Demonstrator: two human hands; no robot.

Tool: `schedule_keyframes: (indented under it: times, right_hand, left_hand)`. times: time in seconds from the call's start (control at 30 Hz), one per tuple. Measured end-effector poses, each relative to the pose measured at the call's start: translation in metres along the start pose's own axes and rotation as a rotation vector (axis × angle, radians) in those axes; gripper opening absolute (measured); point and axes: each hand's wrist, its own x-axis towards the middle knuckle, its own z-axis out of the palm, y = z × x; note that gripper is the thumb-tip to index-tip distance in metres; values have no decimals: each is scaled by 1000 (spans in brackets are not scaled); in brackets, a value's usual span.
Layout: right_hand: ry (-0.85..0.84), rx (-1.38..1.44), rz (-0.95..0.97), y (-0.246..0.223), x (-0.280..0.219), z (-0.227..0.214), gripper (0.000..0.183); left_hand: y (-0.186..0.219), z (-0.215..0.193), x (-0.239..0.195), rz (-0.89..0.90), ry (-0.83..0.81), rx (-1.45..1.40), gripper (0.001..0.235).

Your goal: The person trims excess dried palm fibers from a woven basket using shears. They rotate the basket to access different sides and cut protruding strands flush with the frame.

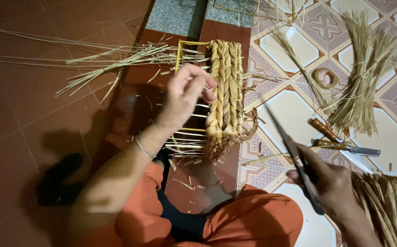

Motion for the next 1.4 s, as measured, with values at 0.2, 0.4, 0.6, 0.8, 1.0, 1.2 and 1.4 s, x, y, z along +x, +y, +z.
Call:
schedule_keyframes:
  times: [0.2, 0.4, 0.6, 0.8, 1.0, 1.2, 1.4]
  right_hand:
    - [140, 653, 25, 28, -26, 44, 62]
    - [47, 981, -32, 51, -51, 93, 58]
    - [-46, 1036, 17, 65, -61, 109, 59]
    - [-5, 1004, -76, 46, -48, 95, 60]
    - [43, 808, -138, 13, -30, 78, 68]
    - [68, 734, -135, 2, -26, 84, 67]
    - [121, 823, -157, 21, -52, 104, 63]
  left_hand:
    - [25, -31, -14, -190, 25, 57, 29]
    - [47, -46, -26, 50, 99, 617, 14]
    - [66, -3, -69, 276, -101, 1145, 19]
    - [57, -33, -77, 355, 150, 1231, 48]
    - [12, -60, -72, -566, 190, 428, 35]
    - [-12, -40, -74, -464, 346, -72, 26]
    - [-12, -31, -59, -489, 434, -317, 15]
